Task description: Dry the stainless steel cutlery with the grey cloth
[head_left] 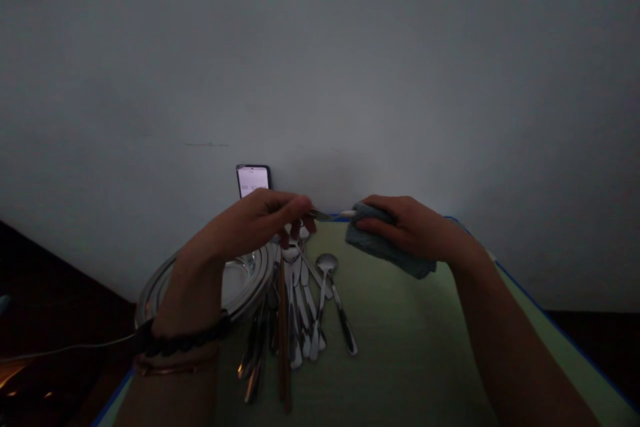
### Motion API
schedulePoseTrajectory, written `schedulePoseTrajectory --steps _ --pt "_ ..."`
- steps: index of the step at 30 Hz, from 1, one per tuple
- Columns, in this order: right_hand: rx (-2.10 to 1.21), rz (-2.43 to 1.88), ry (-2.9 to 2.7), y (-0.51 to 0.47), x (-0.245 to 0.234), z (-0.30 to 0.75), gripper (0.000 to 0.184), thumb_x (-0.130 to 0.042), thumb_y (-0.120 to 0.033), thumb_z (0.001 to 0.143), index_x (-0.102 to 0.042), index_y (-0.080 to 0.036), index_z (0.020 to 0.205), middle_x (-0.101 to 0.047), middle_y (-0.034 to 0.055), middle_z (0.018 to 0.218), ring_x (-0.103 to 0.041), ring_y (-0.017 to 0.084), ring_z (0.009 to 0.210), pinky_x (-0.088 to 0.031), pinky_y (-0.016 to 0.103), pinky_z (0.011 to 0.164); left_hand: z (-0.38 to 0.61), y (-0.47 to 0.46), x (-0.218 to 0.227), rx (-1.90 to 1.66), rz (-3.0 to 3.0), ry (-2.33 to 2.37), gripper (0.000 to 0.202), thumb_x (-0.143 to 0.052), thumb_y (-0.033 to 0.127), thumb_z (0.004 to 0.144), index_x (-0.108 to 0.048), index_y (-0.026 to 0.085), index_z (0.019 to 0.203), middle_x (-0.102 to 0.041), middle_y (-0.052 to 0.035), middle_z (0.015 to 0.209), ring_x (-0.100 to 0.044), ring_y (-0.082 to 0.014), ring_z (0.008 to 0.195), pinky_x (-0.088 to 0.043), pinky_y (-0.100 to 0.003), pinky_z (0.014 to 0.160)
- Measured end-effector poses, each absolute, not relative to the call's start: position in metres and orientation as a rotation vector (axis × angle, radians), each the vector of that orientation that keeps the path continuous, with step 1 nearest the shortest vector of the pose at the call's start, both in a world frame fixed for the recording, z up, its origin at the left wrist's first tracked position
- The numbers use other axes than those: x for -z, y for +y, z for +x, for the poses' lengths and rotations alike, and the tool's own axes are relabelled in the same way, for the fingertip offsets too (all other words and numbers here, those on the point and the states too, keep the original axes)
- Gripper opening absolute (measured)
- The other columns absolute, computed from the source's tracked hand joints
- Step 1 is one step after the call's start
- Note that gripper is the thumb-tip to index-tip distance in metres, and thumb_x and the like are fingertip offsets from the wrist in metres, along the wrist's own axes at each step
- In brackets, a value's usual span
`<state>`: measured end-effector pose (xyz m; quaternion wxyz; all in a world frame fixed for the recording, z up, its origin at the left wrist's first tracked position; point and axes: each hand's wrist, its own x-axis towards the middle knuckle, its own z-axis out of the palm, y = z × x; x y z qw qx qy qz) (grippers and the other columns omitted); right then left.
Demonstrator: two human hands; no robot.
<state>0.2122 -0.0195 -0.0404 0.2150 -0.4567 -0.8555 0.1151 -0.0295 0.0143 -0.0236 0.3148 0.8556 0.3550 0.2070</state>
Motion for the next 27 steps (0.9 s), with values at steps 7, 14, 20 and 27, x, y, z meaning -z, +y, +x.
schedulePoseTrajectory --steps 7,14,20,27 --pt "-0.113 -1.325 -2.357 -0.020 0.044 0.202 0.028 -0.048 -0.041 0.083 -0.054 -0.018 0.098 -0.063 0.0054 0.090 -0.055 0.017 0.078 -0.039 0.028 0.069 -0.022 0.017 0.025 -0.505 2.191 1.024 0.033 -0.048 0.036 0.083 -0.058 0.017 0.107 -0.066 -0.0031 0.089 -0.062 -0.0123 0.070 -0.050 -0.023 0.063" --pt "-0.124 -1.307 -2.461 -0.028 0.046 0.188 0.031 -0.041 -0.041 0.086 -0.055 -0.016 0.097 -0.063 0.0071 0.085 -0.055 0.017 0.074 -0.037 0.027 0.067 -0.003 0.012 0.026 -0.737 2.365 0.876 0.014 -0.059 0.021 0.075 -0.062 0.015 0.087 -0.067 -0.0014 0.082 -0.062 -0.0117 0.075 -0.049 -0.020 0.066" --pt "-0.268 -1.248 -2.434 -0.025 0.040 0.191 0.033 -0.034 -0.041 0.089 -0.055 -0.016 0.091 -0.062 0.0051 0.080 -0.053 0.014 0.069 -0.037 0.026 0.065 -0.003 0.011 0.026 -1.127 2.558 0.751 0.010 -0.059 0.016 0.076 -0.066 0.017 0.083 -0.063 -0.0003 0.078 -0.059 -0.0084 0.070 -0.048 -0.018 0.063" --pt "-0.189 -1.335 -2.442 -0.025 0.040 0.206 0.031 -0.043 -0.044 0.085 -0.056 -0.018 0.093 -0.062 0.0049 0.084 -0.054 0.016 0.074 -0.039 0.027 0.066 -0.015 0.018 0.034 -1.198 2.475 0.613 0.010 -0.058 0.014 0.079 -0.066 0.017 0.082 -0.064 -0.0012 0.085 -0.060 -0.0094 0.079 -0.049 -0.019 0.070"
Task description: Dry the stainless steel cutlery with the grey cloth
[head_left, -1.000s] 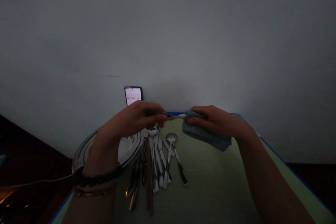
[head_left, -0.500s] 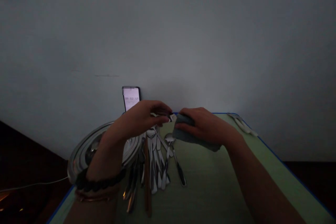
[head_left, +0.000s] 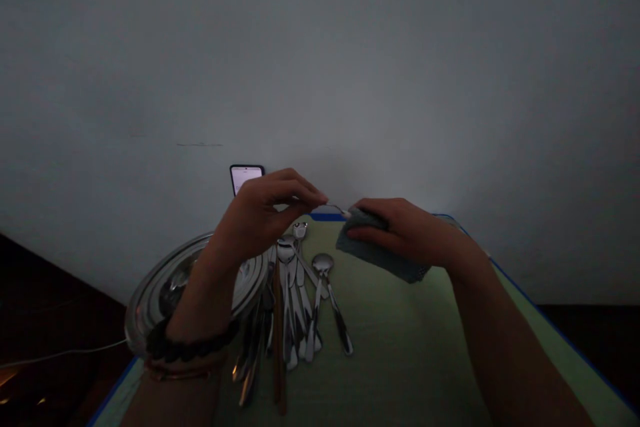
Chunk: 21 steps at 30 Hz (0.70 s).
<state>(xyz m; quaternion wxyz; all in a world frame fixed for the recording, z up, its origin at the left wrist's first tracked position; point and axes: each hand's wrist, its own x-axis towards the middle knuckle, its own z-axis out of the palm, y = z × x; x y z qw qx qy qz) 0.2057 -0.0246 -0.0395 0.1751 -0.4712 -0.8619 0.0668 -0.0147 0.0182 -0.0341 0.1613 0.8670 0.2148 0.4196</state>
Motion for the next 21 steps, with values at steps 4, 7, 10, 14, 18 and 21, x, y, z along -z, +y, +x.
schedulePoseTrajectory --steps 4,7,10,14,18,21 --pt "-0.133 -1.335 -2.398 -0.025 0.041 0.208 0.027 -0.050 -0.040 0.082 -0.057 -0.021 0.099 -0.063 0.0029 0.094 -0.056 0.017 0.082 -0.040 0.028 0.072 -0.019 0.016 0.035 -0.973 2.320 0.601 0.016 -0.057 0.018 0.080 -0.064 0.020 0.094 -0.063 -0.0024 0.103 -0.059 -0.0127 0.096 -0.050 -0.020 0.078" --pt "-0.093 -1.344 -2.389 -0.026 0.040 0.207 0.025 -0.051 -0.039 0.081 -0.057 -0.022 0.099 -0.063 0.0023 0.094 -0.056 0.017 0.083 -0.041 0.028 0.073 -0.022 0.012 0.030 -0.830 2.253 0.692 0.024 -0.059 0.026 0.078 -0.062 0.021 0.102 -0.063 -0.0029 0.109 -0.061 -0.0141 0.093 -0.051 -0.021 0.075" --pt "-0.073 -1.359 -2.385 -0.027 0.040 0.206 0.026 -0.052 -0.039 0.081 -0.057 -0.022 0.099 -0.063 0.0019 0.094 -0.056 0.017 0.083 -0.041 0.029 0.073 -0.023 0.011 0.025 -0.754 2.226 0.888 0.030 -0.055 0.033 0.081 -0.061 0.019 0.106 -0.069 -0.0027 0.090 -0.064 -0.0112 0.069 -0.052 -0.020 0.064" --pt "-0.034 -1.380 -2.389 -0.028 0.040 0.203 0.026 -0.055 -0.039 0.079 -0.057 -0.022 0.097 -0.063 0.0018 0.092 -0.056 0.018 0.081 -0.040 0.029 0.071 -0.024 0.012 0.024 -0.500 2.109 0.963 0.032 -0.054 0.036 0.079 -0.060 0.017 0.104 -0.067 -0.0007 0.075 -0.061 -0.0107 0.058 -0.050 -0.020 0.055" --pt "-0.073 -1.353 -2.397 -0.028 0.042 0.195 0.025 -0.058 -0.038 0.076 -0.058 -0.021 0.094 -0.064 0.0019 0.087 -0.055 0.016 0.077 -0.039 0.027 0.067 -0.023 0.012 0.024 -0.361 2.051 0.917 0.022 -0.060 0.035 0.074 -0.060 0.015 0.085 -0.062 0.0022 0.065 -0.059 -0.0097 0.055 -0.047 -0.019 0.052" --pt "-0.183 -1.334 -2.388 -0.028 0.041 0.191 0.026 -0.058 -0.040 0.076 -0.061 -0.020 0.091 -0.064 0.0019 0.083 -0.055 0.014 0.071 -0.037 0.025 0.063 -0.018 0.010 0.022 -0.337 2.110 0.924 0.019 -0.060 0.032 0.074 -0.060 0.015 0.081 -0.062 0.0020 0.062 -0.059 -0.0102 0.057 -0.046 -0.018 0.053"
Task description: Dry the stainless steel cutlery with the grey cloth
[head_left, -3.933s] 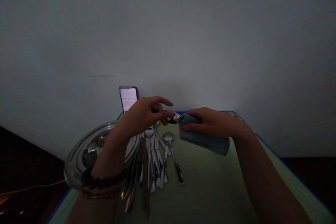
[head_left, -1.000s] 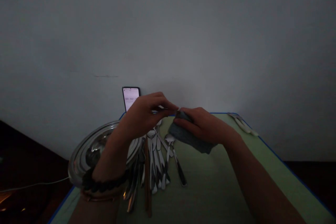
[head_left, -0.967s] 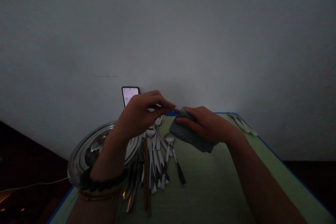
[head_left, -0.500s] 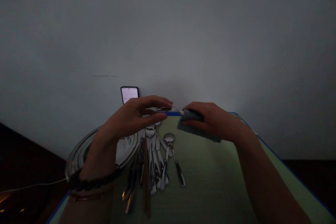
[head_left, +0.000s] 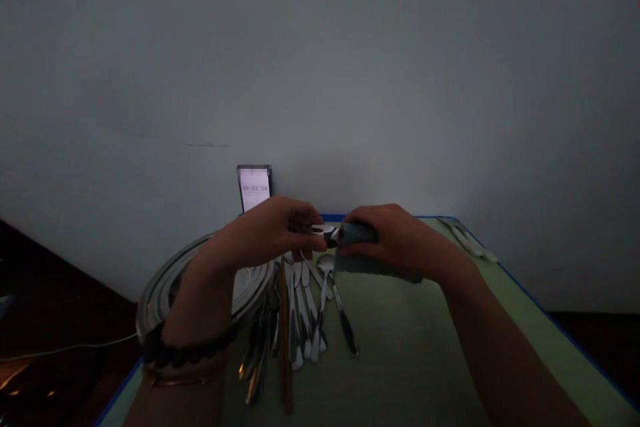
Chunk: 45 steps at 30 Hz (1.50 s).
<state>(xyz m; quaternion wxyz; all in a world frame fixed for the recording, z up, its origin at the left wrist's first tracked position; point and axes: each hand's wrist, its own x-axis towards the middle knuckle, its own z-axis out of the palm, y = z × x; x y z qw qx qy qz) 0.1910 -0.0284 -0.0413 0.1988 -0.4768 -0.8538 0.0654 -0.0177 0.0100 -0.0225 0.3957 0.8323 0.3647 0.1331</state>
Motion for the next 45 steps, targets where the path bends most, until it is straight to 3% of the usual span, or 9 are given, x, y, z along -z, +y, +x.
schedulePoseTrajectory --steps 6,15,21,29,33,39,45 --pt "-0.378 -1.281 -2.401 -0.031 0.037 0.191 0.030 -0.052 -0.045 0.079 -0.065 -0.018 0.083 -0.063 0.0008 0.070 -0.052 0.011 0.060 -0.033 0.022 0.055 -0.005 0.004 0.021 -0.459 2.385 0.925 0.011 -0.063 0.023 0.071 -0.062 0.016 0.079 -0.064 0.0024 0.064 -0.058 -0.0096 0.058 -0.042 -0.018 0.054" --pt "-0.407 -1.216 -2.511 -0.030 0.038 0.190 0.035 -0.045 -0.044 0.085 -0.065 -0.016 0.088 -0.060 0.0002 0.064 -0.049 0.009 0.055 -0.030 0.022 0.053 -0.004 0.006 0.023 -0.394 2.429 0.806 0.004 -0.060 0.018 0.073 -0.061 0.016 0.076 -0.063 0.0040 0.064 -0.056 -0.0080 0.060 -0.039 -0.017 0.057" --pt "-0.459 -1.254 -2.516 -0.027 0.040 0.193 0.032 -0.045 -0.040 0.085 -0.063 -0.015 0.079 -0.056 -0.0009 0.059 -0.047 0.009 0.052 -0.029 0.022 0.051 -0.012 0.008 0.023 -0.368 2.333 0.842 0.010 -0.060 0.023 0.074 -0.060 0.015 0.081 -0.065 0.0013 0.069 -0.060 -0.0100 0.065 -0.042 -0.018 0.059" --pt "-0.568 -1.320 -2.526 -0.026 0.039 0.208 0.031 -0.043 -0.041 0.086 -0.061 -0.016 0.079 -0.061 0.0014 0.069 -0.053 0.012 0.060 -0.034 0.023 0.054 -0.020 0.012 0.028 -0.321 2.318 0.873 0.015 -0.057 0.027 0.077 -0.058 0.015 0.085 -0.064 0.0004 0.069 -0.060 -0.0116 0.065 -0.042 -0.020 0.059" --pt "-0.552 -1.306 -2.519 -0.023 0.041 0.209 0.034 -0.041 -0.043 0.086 -0.058 -0.016 0.077 -0.057 0.0000 0.065 -0.050 0.011 0.058 -0.033 0.023 0.054 -0.012 0.009 0.031 -0.262 2.353 0.862 0.022 -0.050 0.035 0.081 -0.057 0.015 0.087 -0.060 0.0010 0.066 -0.056 -0.0101 0.058 -0.039 -0.019 0.052" --pt "-0.650 -1.250 -2.495 -0.018 0.044 0.207 0.035 -0.041 -0.045 0.086 -0.057 -0.016 0.077 -0.055 -0.0014 0.065 -0.049 0.010 0.059 -0.034 0.022 0.054 -0.007 0.006 0.028 -0.151 2.408 0.838 0.039 -0.036 0.044 0.086 -0.057 0.014 0.073 -0.052 0.0018 0.056 -0.047 -0.0086 0.051 -0.034 -0.018 0.048" --pt "-0.653 -1.265 -2.468 -0.016 0.046 0.212 0.033 -0.042 -0.044 0.085 -0.059 -0.016 0.084 -0.060 0.0005 0.073 -0.051 0.011 0.063 -0.036 0.022 0.058 -0.020 0.009 0.026 -0.200 2.390 0.881 0.040 -0.038 0.046 0.085 -0.061 0.014 0.083 -0.048 0.0026 0.057 -0.042 -0.0085 0.050 -0.031 -0.019 0.046"
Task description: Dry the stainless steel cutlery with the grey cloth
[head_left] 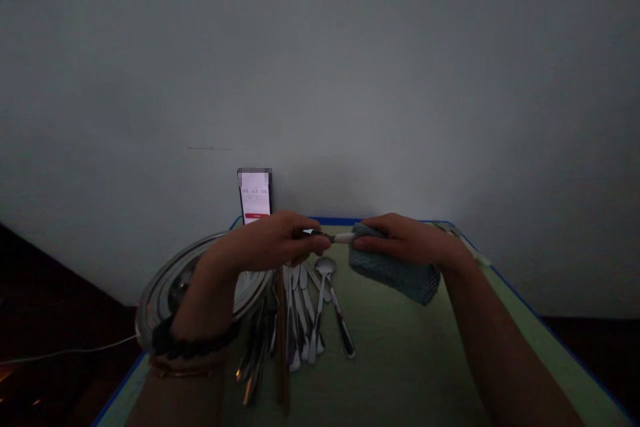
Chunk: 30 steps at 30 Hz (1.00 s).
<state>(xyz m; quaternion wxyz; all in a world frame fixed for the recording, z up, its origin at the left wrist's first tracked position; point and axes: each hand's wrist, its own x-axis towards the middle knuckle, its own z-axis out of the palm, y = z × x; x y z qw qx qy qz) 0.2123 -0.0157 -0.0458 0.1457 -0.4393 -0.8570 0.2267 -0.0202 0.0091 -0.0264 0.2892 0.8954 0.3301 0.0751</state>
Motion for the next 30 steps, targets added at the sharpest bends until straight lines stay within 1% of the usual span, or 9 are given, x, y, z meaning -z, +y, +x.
schedulePoseTrajectory --steps 9,15,19,21,23,25,27,28,30 --pt "-0.539 -1.296 -2.432 -0.020 0.045 0.204 0.036 -0.038 -0.046 0.087 -0.058 -0.016 0.088 -0.061 0.0019 0.075 -0.051 0.011 0.064 -0.035 0.023 0.058 -0.012 0.006 0.022 -0.349 2.520 0.901 0.039 -0.039 0.045 0.085 -0.060 0.014 0.074 -0.048 0.0027 0.058 -0.042 -0.0089 0.053 -0.030 -0.019 0.048" --pt "-0.377 -1.342 -2.382 -0.016 0.042 0.209 0.037 -0.039 -0.049 0.085 -0.056 -0.016 0.079 -0.057 0.0001 0.068 -0.049 0.011 0.060 -0.033 0.023 0.055 -0.032 0.008 0.017 -0.487 2.484 0.987 0.035 -0.041 0.044 0.085 -0.061 0.017 0.076 -0.052 0.0030 0.060 -0.047 -0.0088 0.056 -0.033 -0.018 0.050" --pt "-0.249 -1.473 -2.346 -0.010 0.050 0.214 0.037 -0.037 -0.045 0.087 -0.057 -0.016 0.076 -0.058 0.0022 0.067 -0.050 0.012 0.060 -0.035 0.025 0.056 -0.049 0.007 0.010 -0.644 2.384 1.158 0.033 -0.044 0.043 0.083 -0.060 0.016 0.073 -0.047 0.0042 0.055 -0.042 -0.0077 0.049 -0.031 -0.018 0.046" --pt "-0.300 -1.472 -2.367 -0.007 0.057 0.213 0.036 -0.039 -0.045 0.086 -0.060 -0.015 0.082 -0.062 0.0053 0.075 -0.054 0.015 0.065 -0.038 0.027 0.060 -0.047 0.006 0.008 -0.680 2.373 1.212 0.033 -0.043 0.043 0.084 -0.059 0.016 0.073 -0.045 0.0045 0.052 -0.039 -0.0075 0.047 -0.029 -0.018 0.043" --pt "-0.440 -1.443 -2.352 -0.006 0.063 0.212 0.040 -0.044 -0.048 0.083 -0.057 -0.016 0.104 -0.064 0.0098 0.094 -0.058 0.018 0.079 -0.042 0.029 0.068 -0.037 0.005 0.009 -0.664 2.424 1.210 0.034 -0.042 0.042 0.085 -0.059 0.015 0.073 -0.048 0.0036 0.054 -0.042 -0.0081 0.049 -0.030 -0.019 0.045" --pt "-0.460 -1.416 -2.240 -0.006 0.067 0.211 0.062 -0.052 -0.051 0.077 -0.039 -0.017 0.127 -0.056 0.0139 0.116 -0.055 0.021 0.098 -0.043 0.035 0.080 -0.024 0.004 0.013 -0.637 2.486 1.163 0.034 -0.041 0.042 0.085 -0.059 0.015 0.073 -0.051 0.0028 0.057 -0.044 -0.0086 0.052 -0.031 -0.019 0.047" --pt "-0.321 -1.334 -2.162 -0.009 0.068 0.210 0.076 -0.057 -0.049 0.074 -0.025 -0.018 0.135 -0.048 0.0141 0.127 -0.048 0.022 0.111 -0.039 0.039 0.090 -0.010 0.005 0.017 -0.622 2.497 1.123 0.035 -0.041 0.041 0.085 -0.060 0.015 0.073 -0.051 0.0029 0.057 -0.045 -0.0087 0.052 -0.032 -0.020 0.049" --pt "-0.240 -1.270 -2.166 -0.012 0.068 0.209 0.072 -0.057 -0.046 0.076 -0.026 -0.020 0.135 -0.048 0.0125 0.128 -0.047 0.022 0.113 -0.037 0.039 0.093 -0.004 0.006 0.020 -0.619 2.477 1.095 0.035 -0.041 0.041 0.085 -0.060 0.014 0.073 -0.051 0.0031 0.057 -0.044 -0.0086 0.052 -0.032 -0.020 0.049" --pt "-0.145 -1.155 -2.220 -0.018 0.069 0.206 0.051 -0.051 -0.038 0.082 -0.036 -0.021 0.128 -0.053 0.0086 0.121 -0.050 0.019 0.108 -0.039 0.036 0.092 0.009 0.007 0.024 -0.607 2.405 1.021 0.036 -0.041 0.041 0.085 -0.059 0.014 0.071 -0.050 0.0032 0.056 -0.045 -0.0085 0.051 -0.032 -0.020 0.049"
